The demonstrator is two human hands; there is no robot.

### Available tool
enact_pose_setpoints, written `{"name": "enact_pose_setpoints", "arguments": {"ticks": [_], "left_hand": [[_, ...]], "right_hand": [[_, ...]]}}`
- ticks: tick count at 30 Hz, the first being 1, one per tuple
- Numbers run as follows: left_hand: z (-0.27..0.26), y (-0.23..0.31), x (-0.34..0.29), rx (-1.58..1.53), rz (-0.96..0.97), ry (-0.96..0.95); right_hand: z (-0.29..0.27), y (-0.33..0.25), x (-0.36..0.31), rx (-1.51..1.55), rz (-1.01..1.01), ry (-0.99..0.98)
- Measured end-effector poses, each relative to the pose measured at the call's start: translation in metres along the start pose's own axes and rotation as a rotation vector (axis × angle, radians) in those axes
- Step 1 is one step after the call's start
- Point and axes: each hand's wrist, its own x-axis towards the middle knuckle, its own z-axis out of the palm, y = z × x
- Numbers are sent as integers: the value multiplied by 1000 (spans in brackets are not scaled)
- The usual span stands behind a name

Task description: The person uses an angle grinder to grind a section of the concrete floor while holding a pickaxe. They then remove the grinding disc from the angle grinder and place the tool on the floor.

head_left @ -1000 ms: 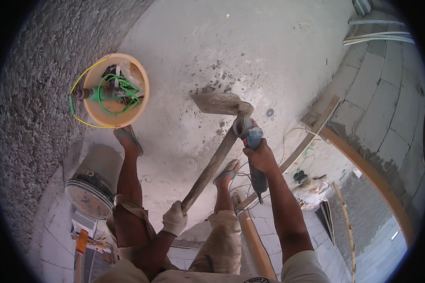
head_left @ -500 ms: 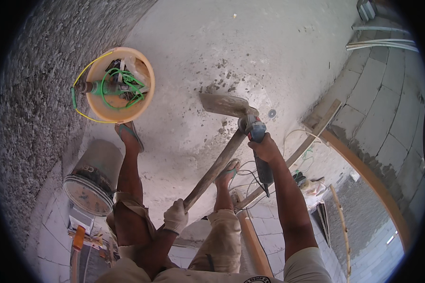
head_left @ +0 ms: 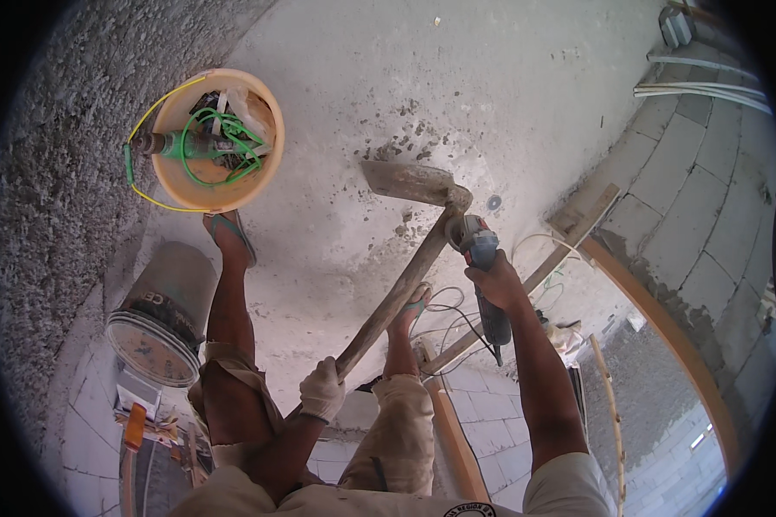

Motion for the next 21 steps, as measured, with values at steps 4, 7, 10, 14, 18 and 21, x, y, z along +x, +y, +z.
{"name": "enact_pose_setpoints", "arguments": {"ticks": [4, 7, 10, 14, 18, 21], "left_hand": [[-6, 1, 6, -33, -17, -50], [-7, 5, 5, 52, -14, -65], [-6, 0, 8, 59, 38, -34], [-5, 1, 10, 117, 14, -51], [-1, 4, 12, 153, 11, -55], [2, 5, 12, 161, 14, -46]], "right_hand": [[7, 0, 4, -20, 30, -48], [15, 12, 14, -41, 48, -48], [32, 36, 28, 2, 66, -28], [50, 41, 33, 53, 68, -31], [66, 41, 35, 87, 116, -13], [70, 42, 40, 99, 121, -6]]}}
